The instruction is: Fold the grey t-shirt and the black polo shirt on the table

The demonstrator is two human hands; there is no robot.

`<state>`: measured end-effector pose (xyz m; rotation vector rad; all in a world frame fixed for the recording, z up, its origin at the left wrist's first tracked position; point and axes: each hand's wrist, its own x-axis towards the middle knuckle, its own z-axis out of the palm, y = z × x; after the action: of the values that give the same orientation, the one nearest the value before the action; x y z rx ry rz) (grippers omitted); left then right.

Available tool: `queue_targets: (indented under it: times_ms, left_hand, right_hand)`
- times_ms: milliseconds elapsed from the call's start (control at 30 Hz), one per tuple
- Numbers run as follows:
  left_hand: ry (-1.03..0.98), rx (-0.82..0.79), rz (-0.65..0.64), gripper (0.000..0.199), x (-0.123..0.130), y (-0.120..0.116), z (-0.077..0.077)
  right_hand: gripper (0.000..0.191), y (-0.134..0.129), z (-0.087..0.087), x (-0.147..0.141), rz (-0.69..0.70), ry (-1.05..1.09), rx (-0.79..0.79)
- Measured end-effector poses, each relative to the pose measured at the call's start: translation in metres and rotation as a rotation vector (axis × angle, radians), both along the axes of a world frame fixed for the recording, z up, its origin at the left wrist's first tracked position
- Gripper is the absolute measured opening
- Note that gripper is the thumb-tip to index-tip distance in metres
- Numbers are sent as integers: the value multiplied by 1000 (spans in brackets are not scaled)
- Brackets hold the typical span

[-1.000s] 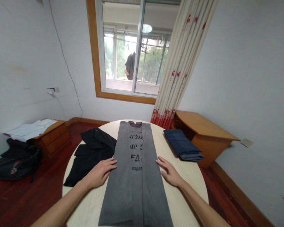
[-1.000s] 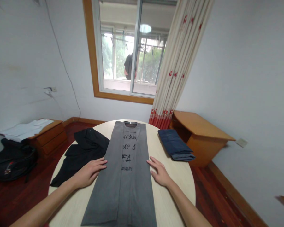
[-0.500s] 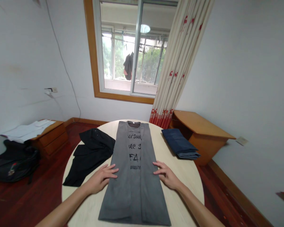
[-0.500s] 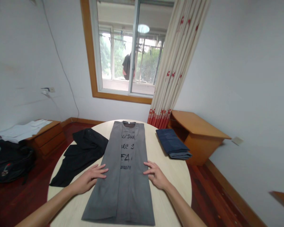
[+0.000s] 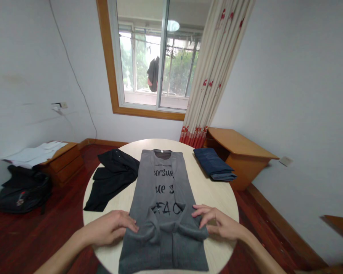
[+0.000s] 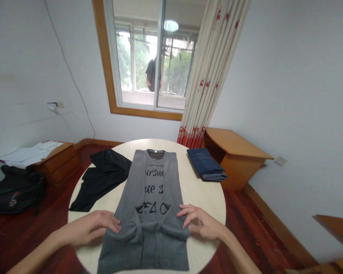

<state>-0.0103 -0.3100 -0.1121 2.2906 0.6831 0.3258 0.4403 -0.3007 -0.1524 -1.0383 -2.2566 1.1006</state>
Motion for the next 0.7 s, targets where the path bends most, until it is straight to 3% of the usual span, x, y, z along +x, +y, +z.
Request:
queue_targets:
  times_ms: [67,133,200,267,333,367,433,533,633,700]
  left_hand:
    - [-8,-91,-38,32,3,14,25]
    - [-62,-196,19,32,7,46,43]
    - [-227,-277,214,36,15,93,51]
    - [-482,-318,532,45,26,143,47]
    - [-523,-320,680,51,37,183,34]
    - [-509,-363,847,52,41,197,25]
    - [-455,-407,957,57,45,209,2]
    - [-379,-417,992,67,41,200,-34]
    - [-264,-239,954,69,34,179,-64]
    - [-200,-100,925,66,32,166,-77]
  right_hand:
    - [21,12,22,-3,65,36,-20]
    - [27,41,39,-8,47,104,-63]
    - [36,83,49,-16,-103,213,-103]
    - [41,130,50,-26,-369,388,-101]
    - [40,169,39,-35,-620,489,-151]
    - [39,183,31,-39,-709,470,-211]
    - [39,197,9,-45,-772,427,-271]
    - [43,194,-26,-47,-762,396,-280]
    - [51,180,-49,-45,-719,385,-157]
    - [54,170,-55,-45,-694,371,-47]
